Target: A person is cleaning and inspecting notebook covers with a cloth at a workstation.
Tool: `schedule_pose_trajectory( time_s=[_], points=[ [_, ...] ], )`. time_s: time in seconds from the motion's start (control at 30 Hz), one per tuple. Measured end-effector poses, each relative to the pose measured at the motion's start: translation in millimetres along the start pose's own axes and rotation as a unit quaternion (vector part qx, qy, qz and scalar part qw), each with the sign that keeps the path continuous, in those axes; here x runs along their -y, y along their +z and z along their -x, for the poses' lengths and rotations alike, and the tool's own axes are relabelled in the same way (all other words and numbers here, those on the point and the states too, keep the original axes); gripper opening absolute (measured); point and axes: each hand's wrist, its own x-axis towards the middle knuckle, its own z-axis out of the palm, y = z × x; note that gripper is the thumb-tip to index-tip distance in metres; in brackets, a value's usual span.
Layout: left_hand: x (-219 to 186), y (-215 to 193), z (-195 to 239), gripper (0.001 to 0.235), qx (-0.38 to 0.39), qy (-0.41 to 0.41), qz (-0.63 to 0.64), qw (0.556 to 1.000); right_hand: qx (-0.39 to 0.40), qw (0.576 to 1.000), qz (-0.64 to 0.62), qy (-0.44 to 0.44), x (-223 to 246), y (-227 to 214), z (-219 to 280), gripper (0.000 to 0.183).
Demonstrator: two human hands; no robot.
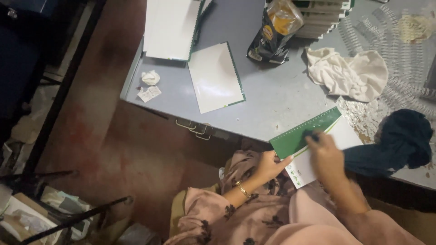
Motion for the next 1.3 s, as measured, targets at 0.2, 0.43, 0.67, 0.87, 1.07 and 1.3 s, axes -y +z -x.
schedule_pose_trajectory(
  time_s=[0.2,0.43,0.67,0.87,1.07,1.3],
  points=[
    [0.0,-3.6,-1.8,0.028,-0.011,0.009,-0.003,1.0,-0.029,0.996,0.078,0.015,-40.6,-9.0,-20.3,0.027],
    [11.6,4.2,-7.2,0.022,-0.021,0.025,-0.024,0.999,0.043,0.998,-0.039,-0.024,5.3,9.0,10.5,0.029],
    [-1.0,1.9,-4.7,0.026,-0.022,0.051,-0.02,0.998,0.019,1.0,0.005,0.001,15.7,3.2,14.3,0.027],
    [1.5,1.3,-0.6,0.023,-0.022,0.022,-0.013,0.999,0.006,1.0,0.014,0.006,-5.0,-11.7,-0.1,0.021],
    [24.2,2.2,-14.0,0.021,-0.025,0.033,-0.035,0.999,0.033,0.999,-0.006,0.007,19.3,-11.3,3.1,0.02],
    [-12.8,-3.6,-0.9,0.027,-0.034,0.017,-0.073,0.997,-0.004,1.0,0.008,0.029,-21.9,-32.3,-27.9,0.032]
  ],
)
